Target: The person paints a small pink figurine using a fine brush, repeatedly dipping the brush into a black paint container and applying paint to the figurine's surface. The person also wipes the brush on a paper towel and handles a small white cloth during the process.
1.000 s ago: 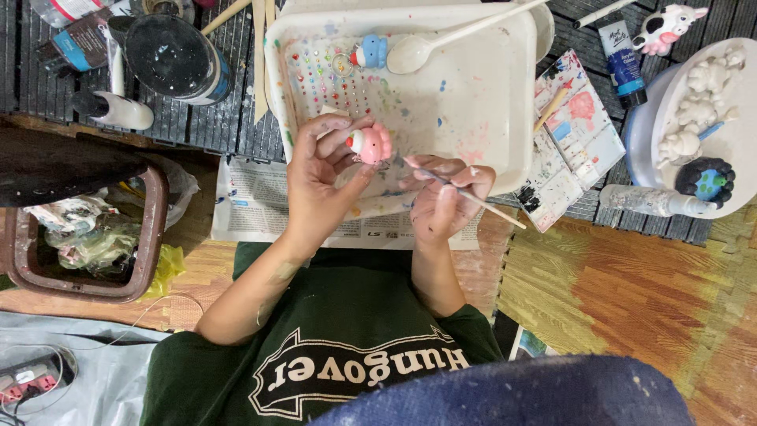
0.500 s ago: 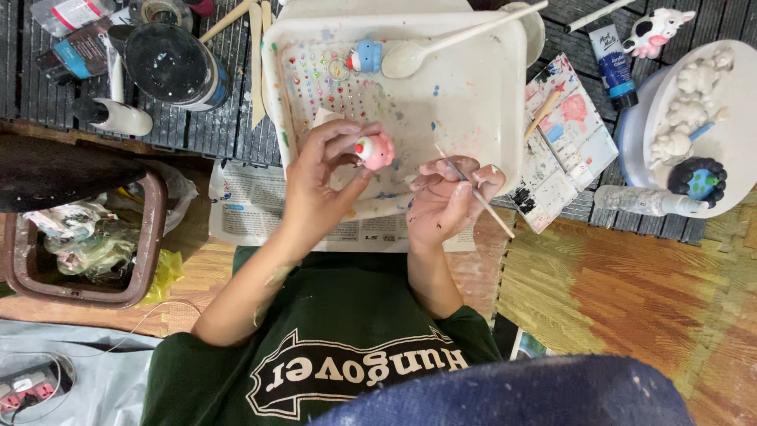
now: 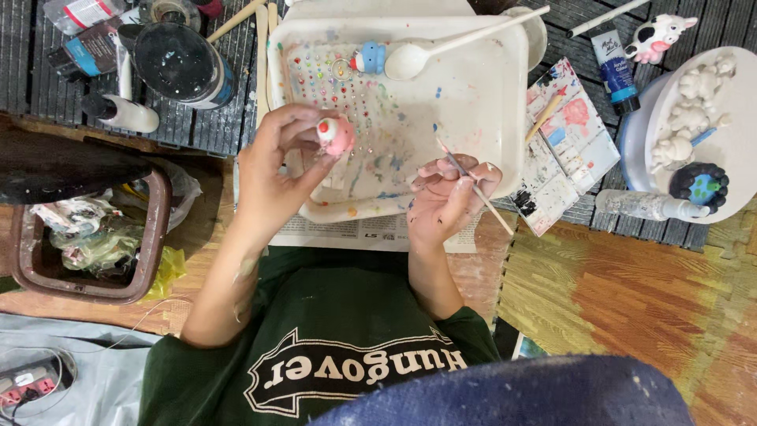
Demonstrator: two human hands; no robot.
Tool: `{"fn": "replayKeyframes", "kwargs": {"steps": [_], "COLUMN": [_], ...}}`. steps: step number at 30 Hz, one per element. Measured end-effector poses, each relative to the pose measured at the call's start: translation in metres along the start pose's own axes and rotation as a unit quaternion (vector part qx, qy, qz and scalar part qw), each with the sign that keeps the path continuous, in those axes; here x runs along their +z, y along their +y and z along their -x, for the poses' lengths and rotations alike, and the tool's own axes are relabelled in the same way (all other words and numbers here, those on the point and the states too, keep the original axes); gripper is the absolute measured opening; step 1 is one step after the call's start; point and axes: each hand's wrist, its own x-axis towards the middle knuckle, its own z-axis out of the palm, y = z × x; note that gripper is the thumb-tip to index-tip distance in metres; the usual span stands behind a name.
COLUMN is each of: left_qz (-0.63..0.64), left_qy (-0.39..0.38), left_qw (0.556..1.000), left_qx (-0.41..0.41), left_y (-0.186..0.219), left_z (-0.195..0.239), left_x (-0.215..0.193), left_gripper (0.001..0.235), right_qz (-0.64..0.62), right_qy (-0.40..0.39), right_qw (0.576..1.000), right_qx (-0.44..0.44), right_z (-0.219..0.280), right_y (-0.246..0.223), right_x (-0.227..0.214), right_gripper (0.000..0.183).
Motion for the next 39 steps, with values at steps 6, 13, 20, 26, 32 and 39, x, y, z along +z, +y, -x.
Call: {"fn": "replayKeyframes", "kwargs": {"steps": [6,13,20,26,32,39], "left_qz": [-0.03,-0.133,-0.209,-0.25,-0.271,-0.334], "left_qy": [0.025,-0.056,-0.159,-0.196,-0.27,-0.26], "left_qw": [0.999,0.989,0.955,0.93,0.903,0.865], "left_qx": [-0.003,0.024,0.136,0.183,0.196,0.268], "left_y": [-0.005,0.007,-0.007,-0.029,-0.032,-0.029], "left_z": [0.014,-0.01,-0.057,-0.106,-0.127,-0.131], "left_x": [-0.005,0.018,0.057,0.061,0.055,0.058], "left_gripper": [0.059,0.059,0.058,0.051,0.051,0.051], "right_qz": [0.009,-0.001,-0.01,-0.045,-0.056,-0.059], "right_qy": [-0.019,-0.029,0.04,0.124,0.109,0.109], "right_qw": [1.0,1.0,0.998,0.991,0.992,0.992], "right_qx": [0.002,-0.008,-0.042,-0.025,-0.029,-0.033], "right_z": [0.002,0.002,0.006,-0.002,-0.005,-0.004], "right_y": [0.002,0.003,0.003,0.002,0.003,0.004], "right_x": [-0.002,-0.002,0.002,-0.001,-0.004,-0.003], "right_gripper": [0.018,0.015,0.013,0.02,0.017,0.017]}}
